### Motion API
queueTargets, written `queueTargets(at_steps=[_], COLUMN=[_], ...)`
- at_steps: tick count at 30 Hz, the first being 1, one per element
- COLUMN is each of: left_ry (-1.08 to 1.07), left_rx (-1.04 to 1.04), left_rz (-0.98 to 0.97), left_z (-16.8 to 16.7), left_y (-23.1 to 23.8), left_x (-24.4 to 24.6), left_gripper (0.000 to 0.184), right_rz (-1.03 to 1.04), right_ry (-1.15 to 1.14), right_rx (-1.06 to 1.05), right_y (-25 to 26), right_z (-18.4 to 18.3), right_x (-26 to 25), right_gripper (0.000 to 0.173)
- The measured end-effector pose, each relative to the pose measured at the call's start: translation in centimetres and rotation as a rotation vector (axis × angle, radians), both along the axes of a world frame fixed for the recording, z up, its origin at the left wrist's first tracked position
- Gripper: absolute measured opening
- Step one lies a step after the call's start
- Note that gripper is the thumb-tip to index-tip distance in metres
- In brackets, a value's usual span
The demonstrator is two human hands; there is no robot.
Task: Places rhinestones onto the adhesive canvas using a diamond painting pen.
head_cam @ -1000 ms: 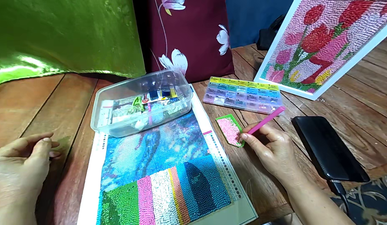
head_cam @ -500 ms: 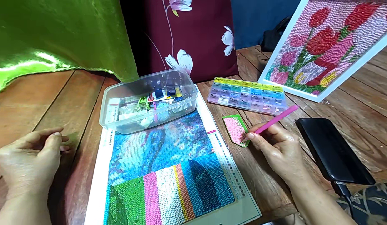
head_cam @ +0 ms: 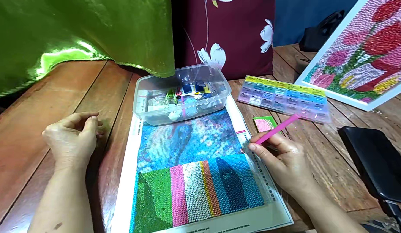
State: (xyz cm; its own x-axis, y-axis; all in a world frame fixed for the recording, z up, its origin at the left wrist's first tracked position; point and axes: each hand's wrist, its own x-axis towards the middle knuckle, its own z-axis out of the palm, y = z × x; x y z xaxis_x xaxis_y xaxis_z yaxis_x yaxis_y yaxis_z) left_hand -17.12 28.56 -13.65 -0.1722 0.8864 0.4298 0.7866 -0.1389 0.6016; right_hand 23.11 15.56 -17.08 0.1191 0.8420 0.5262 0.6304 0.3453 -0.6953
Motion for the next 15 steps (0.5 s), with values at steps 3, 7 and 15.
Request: queueTargets(at_steps=[3,7,15], left_ry=[0.002,-0.006,-0.004], left_rx=[0.027,0.02,0.025], left_rz=[0.002,0.003,0.007], left_z=[-0.14,-0.01,-0.2], left_y=[0.21,0.15,0.37], left_x=[-0.01,0.13,-0.08], left_gripper=[0.031,0.031,0.03], right_rz=[0.01,0.003,-0.005], right_ry=[-0.029,-0.058,-0.073], right_rx=[0.014,0.015,0.02], right_y=[0.34,0.32,0.38], right_z=[-0.31,-0.49,-0.57], right_x=[-0.07,-0.08,-0.02], right_gripper=[0.012,0.014,0.014])
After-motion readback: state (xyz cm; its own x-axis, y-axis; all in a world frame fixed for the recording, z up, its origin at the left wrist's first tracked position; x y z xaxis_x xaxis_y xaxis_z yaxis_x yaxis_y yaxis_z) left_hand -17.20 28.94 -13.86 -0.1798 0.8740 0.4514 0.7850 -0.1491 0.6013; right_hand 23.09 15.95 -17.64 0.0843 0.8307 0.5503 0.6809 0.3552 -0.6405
